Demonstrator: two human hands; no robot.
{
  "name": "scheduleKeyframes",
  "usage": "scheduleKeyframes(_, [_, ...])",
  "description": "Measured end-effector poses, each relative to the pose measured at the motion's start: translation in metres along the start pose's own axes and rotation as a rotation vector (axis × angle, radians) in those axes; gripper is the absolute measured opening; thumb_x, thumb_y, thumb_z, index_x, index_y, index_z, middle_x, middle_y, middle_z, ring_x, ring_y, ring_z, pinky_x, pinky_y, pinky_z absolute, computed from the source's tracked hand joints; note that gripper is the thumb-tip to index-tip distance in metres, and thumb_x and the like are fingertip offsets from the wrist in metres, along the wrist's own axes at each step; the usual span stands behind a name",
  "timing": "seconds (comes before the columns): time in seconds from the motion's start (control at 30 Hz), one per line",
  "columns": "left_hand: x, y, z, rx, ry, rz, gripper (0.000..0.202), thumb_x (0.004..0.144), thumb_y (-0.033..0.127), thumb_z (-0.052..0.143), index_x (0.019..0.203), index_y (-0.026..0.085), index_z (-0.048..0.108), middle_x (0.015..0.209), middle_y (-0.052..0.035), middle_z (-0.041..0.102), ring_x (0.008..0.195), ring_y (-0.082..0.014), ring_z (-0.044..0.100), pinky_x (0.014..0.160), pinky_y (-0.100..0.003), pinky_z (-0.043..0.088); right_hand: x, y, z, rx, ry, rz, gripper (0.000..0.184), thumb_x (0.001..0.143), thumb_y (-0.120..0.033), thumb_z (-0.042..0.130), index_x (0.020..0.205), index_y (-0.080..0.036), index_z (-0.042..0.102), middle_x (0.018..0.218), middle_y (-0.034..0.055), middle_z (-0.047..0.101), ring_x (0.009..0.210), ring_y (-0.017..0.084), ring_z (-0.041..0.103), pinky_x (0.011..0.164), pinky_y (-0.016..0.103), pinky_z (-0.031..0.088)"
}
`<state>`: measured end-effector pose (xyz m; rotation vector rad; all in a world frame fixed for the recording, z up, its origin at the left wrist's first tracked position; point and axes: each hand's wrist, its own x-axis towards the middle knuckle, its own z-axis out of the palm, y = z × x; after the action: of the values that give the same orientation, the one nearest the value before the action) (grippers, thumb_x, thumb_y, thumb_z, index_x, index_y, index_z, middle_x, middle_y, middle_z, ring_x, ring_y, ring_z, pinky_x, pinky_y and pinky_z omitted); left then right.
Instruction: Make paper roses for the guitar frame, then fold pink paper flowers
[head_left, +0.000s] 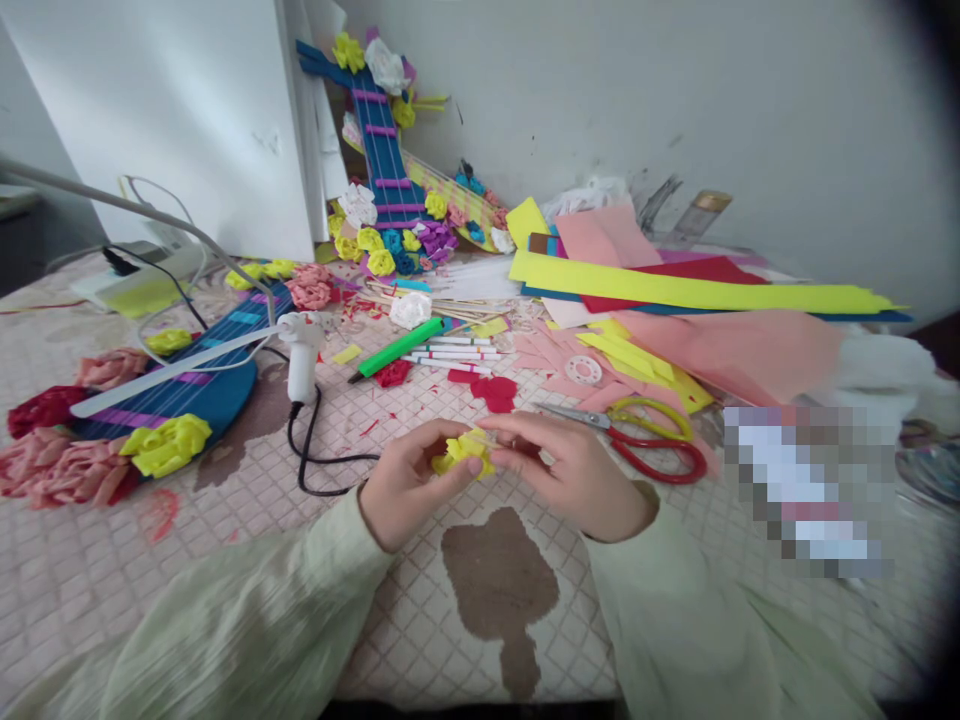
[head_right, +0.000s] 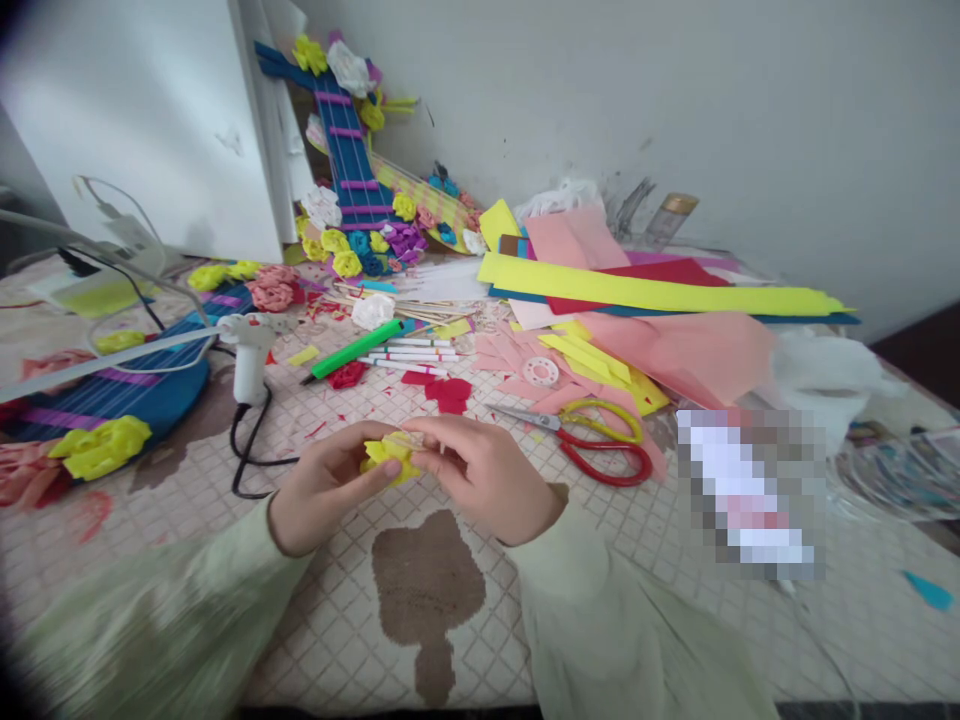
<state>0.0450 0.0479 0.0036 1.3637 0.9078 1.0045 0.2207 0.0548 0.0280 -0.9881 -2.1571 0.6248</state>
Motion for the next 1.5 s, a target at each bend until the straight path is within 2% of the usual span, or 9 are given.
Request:
scheduleKeyframes(0.1, [-0.001,0.002,-0.001,0.003,-0.016,0.022,0.021,0.071,0.025,0.060,0.087,0.013,0.056,0.077,-0.0036,0.059,0.069,-0.0114,0.053,0.062,-0.022,0.043,0.001,0.001,0.002,0.010,0.010,0.075,0.022,0.076,-0.018,0.059,0.098,-0.019,0.058,0.074,-0.0006,0.064,0.060,0.010,0.057,0.059,0.020,0.045])
scheduleKeyframes(0.33, [-0.001,0.005,-0.004,-0.014,-0.047,0.040,0.017,0.076,0.025,0.053,0.089,0.015,0.058,0.079,-0.0039,0.061,0.070,-0.0123,0.055,0.063,-0.023,0.045,0.000,0.002,0.002,0.034,0.021,0.153,0.017,0.073,-0.020,0.062,0.090,-0.019,0.060,0.071,-0.0010,0.066,0.057,0.010,0.058,0.057,0.020,0.046])
scheduleKeyframes(0.53, [-0.002,-0.001,-0.004,0.177,-0.035,0.091,0.019,0.075,0.023,0.054,0.091,0.014,0.058,0.083,-0.0064,0.061,0.074,-0.0149,0.056,0.066,-0.026,0.046,0.000,0.001,0.002,0.009,0.019,0.132,0.014,0.076,-0.022,0.059,0.090,-0.019,0.061,0.072,-0.0010,0.065,0.060,0.009,0.058,0.058,0.019,0.045])
scheduleKeyframes(0.63, [-0.003,-0.001,-0.005,0.230,-0.048,0.116,0.020,0.076,0.024,0.053,0.092,0.015,0.058,0.083,-0.0065,0.062,0.074,-0.0152,0.056,0.065,-0.026,0.046,0.001,0.000,0.001,0.005,0.018,0.096,0.012,0.076,-0.019,0.058,0.088,-0.018,0.062,0.079,0.0006,0.064,0.063,0.009,0.057,0.057,0.019,0.045])
scheduleKeyframes(0.73, [-0.003,0.001,-0.005,0.240,-0.025,0.089,0.019,0.076,0.026,0.052,0.089,0.014,0.059,0.083,-0.0070,0.063,0.073,-0.0156,0.057,0.063,-0.025,0.046,0.002,-0.001,0.002,0.025,0.043,0.046,0.013,0.075,-0.016,0.059,0.087,-0.017,0.063,0.084,0.0028,0.062,0.067,0.010,0.057,0.058,0.020,0.045])
scheduleKeyframes(0.97, [-0.002,0.003,-0.005,0.203,0.008,0.051,0.018,0.076,0.025,0.053,0.086,0.014,0.062,0.082,-0.0054,0.066,0.075,-0.0149,0.059,0.064,-0.024,0.047,0.000,0.000,0.011,0.019,0.166,-0.034,0.013,0.075,-0.011,0.058,0.083,-0.018,0.066,0.081,0.0030,0.062,0.070,0.011,0.058,0.063,0.023,0.047])
scheduleKeyframes(1.17, [0.000,0.005,-0.004,0.213,0.051,0.009,0.018,0.076,0.028,0.052,0.079,0.015,0.064,0.075,-0.0037,0.067,0.068,-0.0134,0.059,0.062,-0.023,0.048,0.000,0.000,0.014,-0.048,0.195,-0.090,0.014,0.076,-0.011,0.056,0.081,-0.019,0.066,0.077,0.0028,0.063,0.069,0.012,0.058,0.062,0.023,0.048])
scheduleKeyframes(1.37, [0.002,0.003,-0.003,0.294,0.073,0.028,0.016,0.073,0.028,0.056,0.077,0.015,0.065,0.071,-0.0034,0.067,0.065,-0.0135,0.059,0.059,-0.023,0.047,-0.002,0.000,0.017,-0.112,0.170,-0.077,0.017,0.080,-0.015,0.051,0.084,-0.020,0.066,0.080,0.0031,0.063,0.072,0.013,0.059,0.065,0.024,0.048])
scheduleKeyframes(1.5, [0.001,0.004,-0.005,0.379,0.073,0.060,0.017,0.075,0.027,0.053,0.078,0.014,0.064,0.074,-0.0038,0.067,0.065,-0.0133,0.059,0.060,-0.023,0.047,-0.003,0.001,0.017,-0.100,0.134,0.012,0.015,0.080,-0.020,0.052,0.089,-0.019,0.064,0.085,0.0044,0.064,0.072,0.014,0.059,0.065,0.025,0.048])
